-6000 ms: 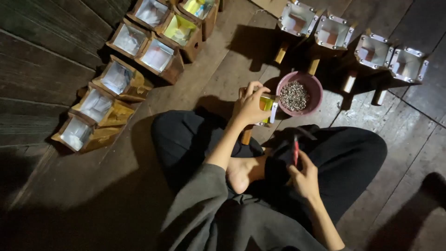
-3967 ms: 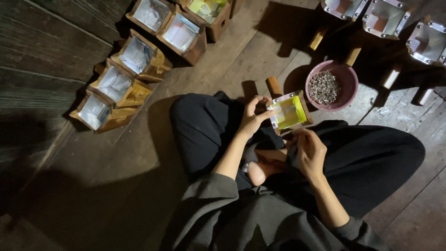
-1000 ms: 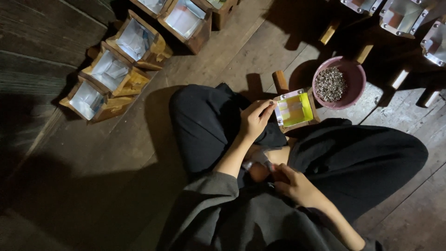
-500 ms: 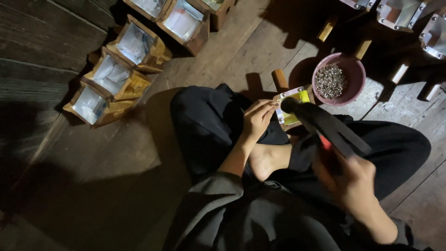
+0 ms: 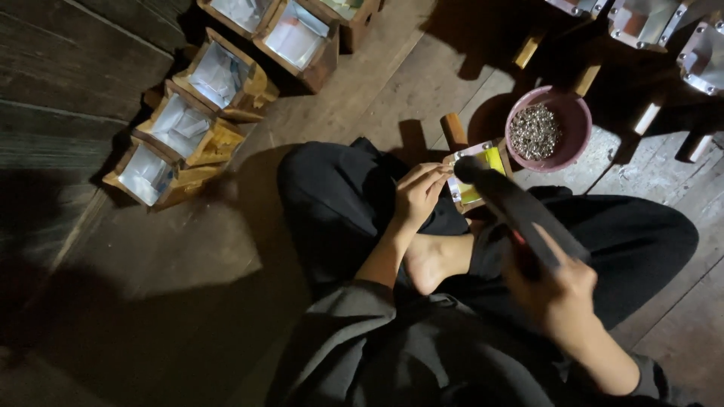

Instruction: The person is assembling small wooden boxes by hammering components together while sitting on the floor.

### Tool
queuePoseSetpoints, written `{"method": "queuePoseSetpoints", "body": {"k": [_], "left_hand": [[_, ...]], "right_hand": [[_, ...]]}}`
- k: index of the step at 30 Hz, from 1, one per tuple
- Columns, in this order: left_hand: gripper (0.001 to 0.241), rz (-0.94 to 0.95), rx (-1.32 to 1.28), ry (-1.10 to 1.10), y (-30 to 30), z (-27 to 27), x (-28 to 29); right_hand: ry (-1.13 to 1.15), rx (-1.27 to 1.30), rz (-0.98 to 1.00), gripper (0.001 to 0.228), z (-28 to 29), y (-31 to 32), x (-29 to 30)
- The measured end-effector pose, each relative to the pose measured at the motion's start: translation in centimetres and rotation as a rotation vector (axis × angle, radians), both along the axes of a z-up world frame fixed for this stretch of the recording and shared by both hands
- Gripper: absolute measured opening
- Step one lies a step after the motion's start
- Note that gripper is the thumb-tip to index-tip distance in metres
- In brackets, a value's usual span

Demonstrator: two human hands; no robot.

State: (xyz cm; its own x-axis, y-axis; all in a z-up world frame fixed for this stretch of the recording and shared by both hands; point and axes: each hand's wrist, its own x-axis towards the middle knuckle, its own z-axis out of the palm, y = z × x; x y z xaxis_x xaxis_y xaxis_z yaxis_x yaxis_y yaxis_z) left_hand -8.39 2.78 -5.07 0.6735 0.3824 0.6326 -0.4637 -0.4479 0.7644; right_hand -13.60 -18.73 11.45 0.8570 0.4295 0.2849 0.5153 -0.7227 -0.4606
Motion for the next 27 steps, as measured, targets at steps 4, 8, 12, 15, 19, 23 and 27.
{"method": "queuePoseSetpoints", "body": {"k": [4,8,12,15,19,23,27], "left_hand": [[0.002,0.053,0.059,-0.035,-0.4,-1.1,-0.1],[0.005,0.001,-0.043,0.005,-0.3,-0.7,0.1],[0.006,-0.053,-0.063,0.038,0.2,0.0,-0.1],[0.011,-0.098,-0.17,0.061,0.9,1.0,0.0],[0.01,-0.055,-0.197,0.136,1.8,0.2,-0.1],[0.028,-0.185,-0.373,0.216,2.0,0.8,0.0],[0.05,-0.274,-0.264,0.185,1.3,1.2,0.4]], "right_hand": [[0.275,-0.06,-0.007,0.065,-0.9,3.3,1.7],[0.572,0.151,-0.09,0.057,-0.7,1.0,1.4],[1.248,0.42,-0.079,0.057,1.9,0.0,1.0],[1.522,0.513,-0.091,0.051,-2.0,-0.6,-0.5],[1.658,0.55,-0.123,0.039,-5.1,1.7,-0.4],[1.533,0.227,0.028,0.051,-6.0,4.2,0.9],[0.799,-0.597,0.276,0.056,-10.5,2.8,-0.1]]}}
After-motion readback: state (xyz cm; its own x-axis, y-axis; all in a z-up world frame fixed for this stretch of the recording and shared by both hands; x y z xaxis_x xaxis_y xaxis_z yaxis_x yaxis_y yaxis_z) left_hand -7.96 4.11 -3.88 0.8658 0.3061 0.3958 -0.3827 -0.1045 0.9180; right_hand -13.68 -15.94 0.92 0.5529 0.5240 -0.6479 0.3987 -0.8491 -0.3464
